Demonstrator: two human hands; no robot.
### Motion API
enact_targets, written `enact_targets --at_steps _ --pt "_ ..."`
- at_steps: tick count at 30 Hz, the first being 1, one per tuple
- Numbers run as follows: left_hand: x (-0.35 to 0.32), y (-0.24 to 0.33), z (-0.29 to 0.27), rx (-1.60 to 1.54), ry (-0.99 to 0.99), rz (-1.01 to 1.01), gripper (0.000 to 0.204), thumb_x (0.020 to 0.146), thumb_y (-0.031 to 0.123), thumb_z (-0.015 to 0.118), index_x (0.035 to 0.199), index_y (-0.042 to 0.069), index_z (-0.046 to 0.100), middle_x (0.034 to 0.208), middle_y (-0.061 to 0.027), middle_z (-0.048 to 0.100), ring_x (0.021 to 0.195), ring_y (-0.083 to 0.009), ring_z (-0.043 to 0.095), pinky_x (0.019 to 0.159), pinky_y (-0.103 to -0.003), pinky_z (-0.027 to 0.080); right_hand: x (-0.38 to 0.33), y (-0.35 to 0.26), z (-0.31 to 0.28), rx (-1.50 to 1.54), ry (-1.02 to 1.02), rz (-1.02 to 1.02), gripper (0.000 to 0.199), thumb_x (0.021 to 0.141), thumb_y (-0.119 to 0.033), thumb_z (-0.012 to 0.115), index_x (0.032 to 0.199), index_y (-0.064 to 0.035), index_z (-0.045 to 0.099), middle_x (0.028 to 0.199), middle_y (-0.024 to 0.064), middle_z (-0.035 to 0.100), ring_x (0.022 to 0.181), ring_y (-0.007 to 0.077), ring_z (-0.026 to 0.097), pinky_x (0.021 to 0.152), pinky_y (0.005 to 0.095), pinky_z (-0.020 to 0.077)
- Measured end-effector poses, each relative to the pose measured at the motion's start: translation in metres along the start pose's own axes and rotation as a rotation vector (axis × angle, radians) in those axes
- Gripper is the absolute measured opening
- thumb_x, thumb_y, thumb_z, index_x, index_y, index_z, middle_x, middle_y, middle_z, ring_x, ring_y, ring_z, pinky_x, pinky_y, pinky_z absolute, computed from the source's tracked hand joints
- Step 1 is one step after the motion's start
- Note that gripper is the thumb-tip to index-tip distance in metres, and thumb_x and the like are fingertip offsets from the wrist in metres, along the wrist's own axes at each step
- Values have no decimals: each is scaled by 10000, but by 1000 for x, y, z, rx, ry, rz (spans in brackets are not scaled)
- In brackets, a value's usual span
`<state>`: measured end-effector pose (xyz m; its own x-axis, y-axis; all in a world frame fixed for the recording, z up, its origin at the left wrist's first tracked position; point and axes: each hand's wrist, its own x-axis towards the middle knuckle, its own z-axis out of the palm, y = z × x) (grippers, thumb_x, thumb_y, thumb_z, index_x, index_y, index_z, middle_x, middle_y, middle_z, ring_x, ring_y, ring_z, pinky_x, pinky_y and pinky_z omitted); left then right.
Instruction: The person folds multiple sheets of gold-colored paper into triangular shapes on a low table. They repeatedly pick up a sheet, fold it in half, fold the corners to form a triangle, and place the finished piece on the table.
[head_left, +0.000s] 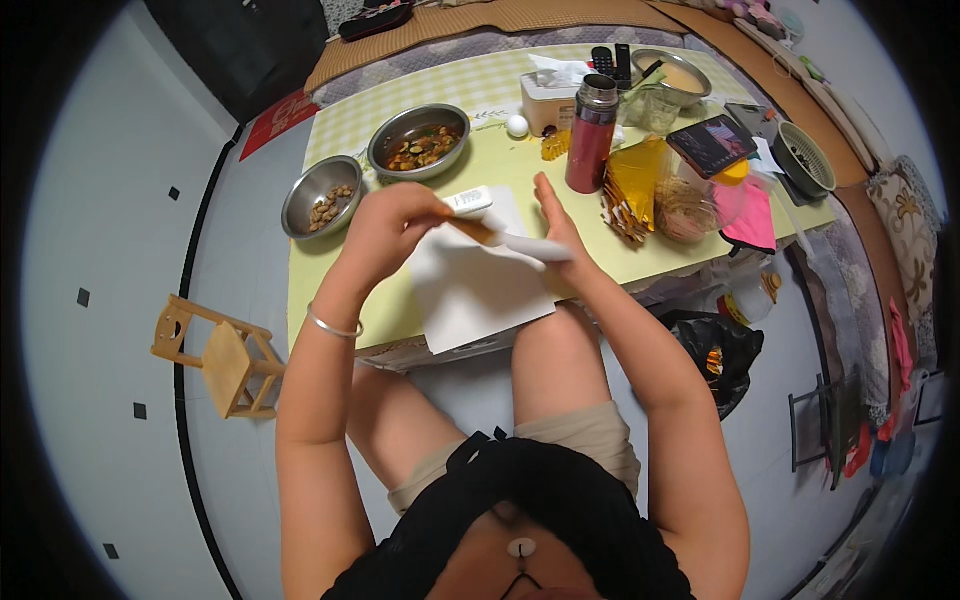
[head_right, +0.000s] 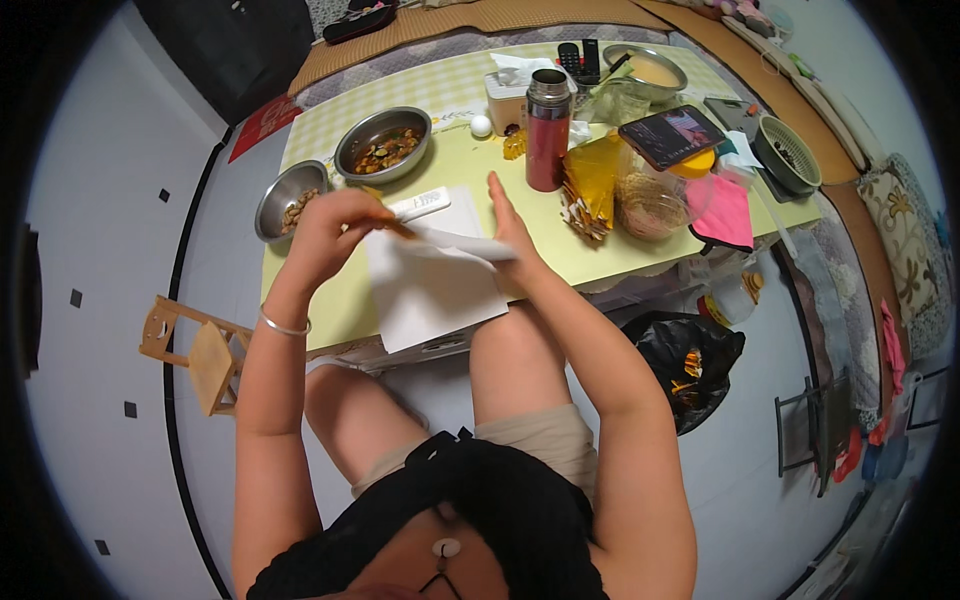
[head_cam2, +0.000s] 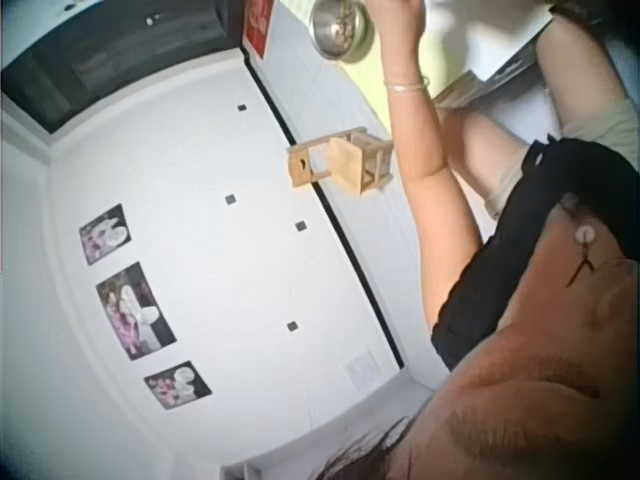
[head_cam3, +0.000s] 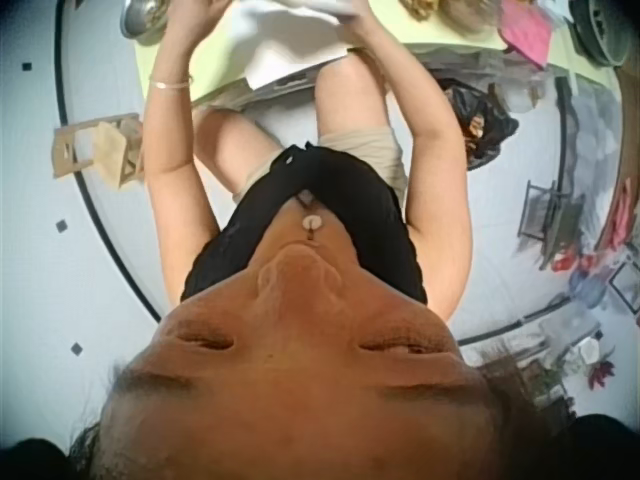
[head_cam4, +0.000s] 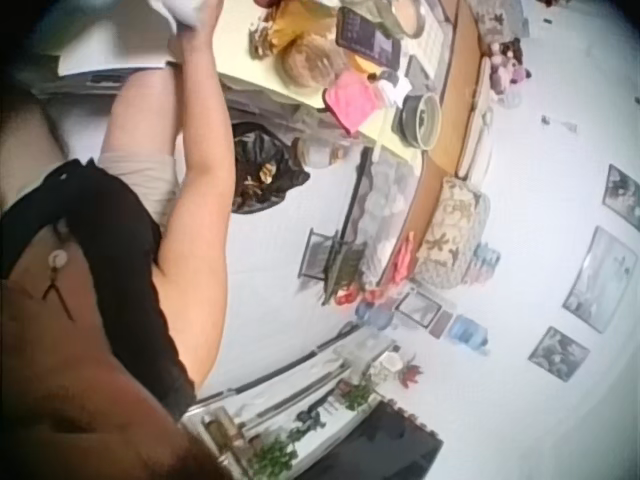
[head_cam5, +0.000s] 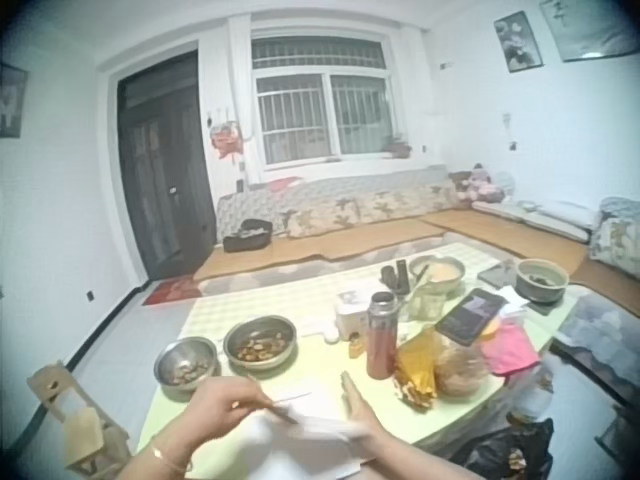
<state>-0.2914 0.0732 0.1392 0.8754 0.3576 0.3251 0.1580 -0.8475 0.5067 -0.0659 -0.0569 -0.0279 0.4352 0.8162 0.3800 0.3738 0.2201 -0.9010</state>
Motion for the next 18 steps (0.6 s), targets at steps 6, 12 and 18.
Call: enact_targets --at_steps 6,12,18 --pt "-23 -47 23 -553 -302 -52 477 683 -123 453 1006 20 773 1201 -123 716 1125 -261 649 1047 -347 487 -33 -32 -30 -545 -211 -566 493 821 -182 711 1311 -184 654 1507 121 507 1448 332 407 1184 501 314" --pt "-36 -71 60 -334 -462 -126 394 790 18 530 1106 42 765 1360 -149 640 1437 -346 420 1189 -447 322 -77 -59 -11 -946 -247 -771 359 841 -169 581 1154 -14 665 1324 156 642 1164 301 636 910 414 505" --pt "-87 17 92 193 -291 70 939 735 623 772 1336 -66 559 1417 -280 531 1387 -453 439 1167 -599 284 -104 -70 25 -1240 -302 -471 385 782 -170 619 1113 16 687 1087 175 705 849 231 658 741 350 480"
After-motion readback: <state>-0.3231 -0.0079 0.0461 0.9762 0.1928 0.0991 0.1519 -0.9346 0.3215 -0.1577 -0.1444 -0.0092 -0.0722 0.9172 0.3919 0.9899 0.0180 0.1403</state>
